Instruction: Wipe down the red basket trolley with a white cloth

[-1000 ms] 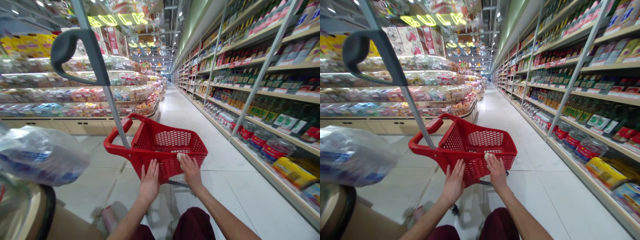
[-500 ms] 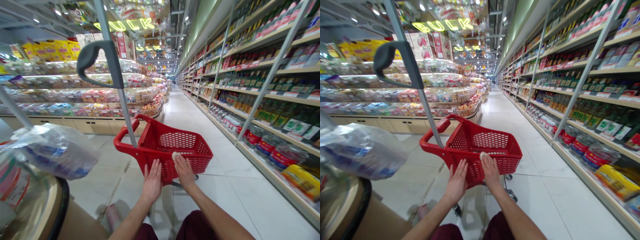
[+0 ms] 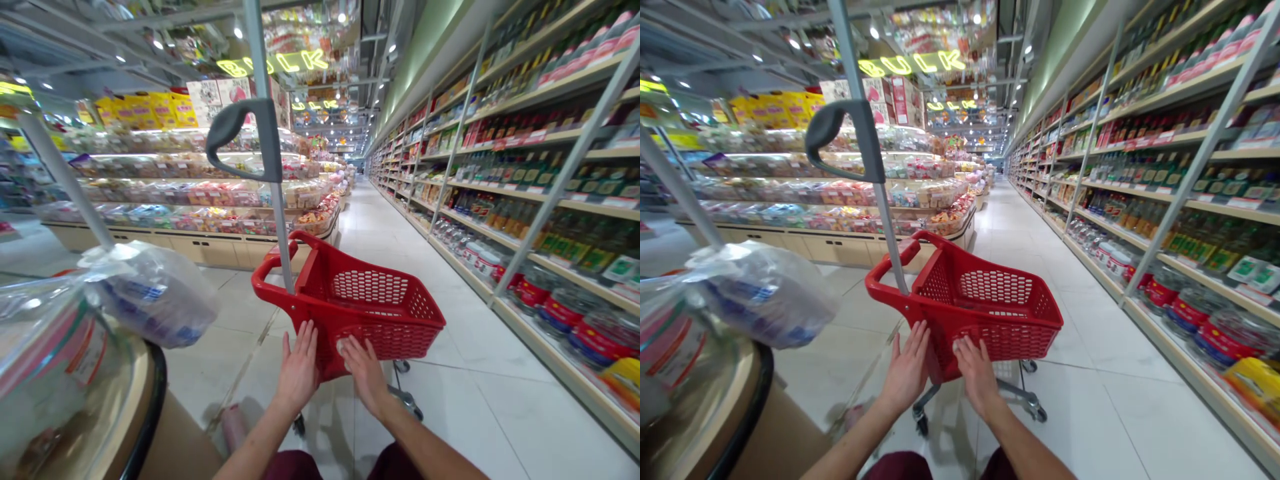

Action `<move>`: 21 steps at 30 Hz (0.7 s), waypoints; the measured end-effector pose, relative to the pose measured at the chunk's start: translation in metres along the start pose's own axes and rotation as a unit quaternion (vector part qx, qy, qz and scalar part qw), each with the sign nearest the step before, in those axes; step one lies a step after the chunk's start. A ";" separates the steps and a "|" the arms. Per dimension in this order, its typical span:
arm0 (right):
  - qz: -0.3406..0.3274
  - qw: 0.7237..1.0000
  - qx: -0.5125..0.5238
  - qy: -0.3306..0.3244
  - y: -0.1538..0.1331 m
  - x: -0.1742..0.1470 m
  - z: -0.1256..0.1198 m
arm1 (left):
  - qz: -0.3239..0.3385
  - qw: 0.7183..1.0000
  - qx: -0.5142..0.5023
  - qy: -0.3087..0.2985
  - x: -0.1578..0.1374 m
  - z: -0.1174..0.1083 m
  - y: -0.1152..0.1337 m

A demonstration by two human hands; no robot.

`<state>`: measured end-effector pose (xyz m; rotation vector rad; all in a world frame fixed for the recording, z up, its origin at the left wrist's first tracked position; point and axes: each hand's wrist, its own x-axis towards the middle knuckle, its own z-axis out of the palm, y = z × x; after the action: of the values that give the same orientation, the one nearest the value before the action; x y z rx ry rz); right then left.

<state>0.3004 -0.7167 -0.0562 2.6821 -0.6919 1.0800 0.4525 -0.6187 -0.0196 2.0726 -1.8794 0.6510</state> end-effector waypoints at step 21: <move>-0.066 0.995 0.068 -0.021 -0.054 0.047 0.025 | -0.071 0.996 0.035 0.033 -0.009 -0.015 -0.053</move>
<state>0.3710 -0.6937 -0.0407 2.8255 -0.4559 1.0755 0.5020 -0.5976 -0.0058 2.1762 -1.6800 0.7507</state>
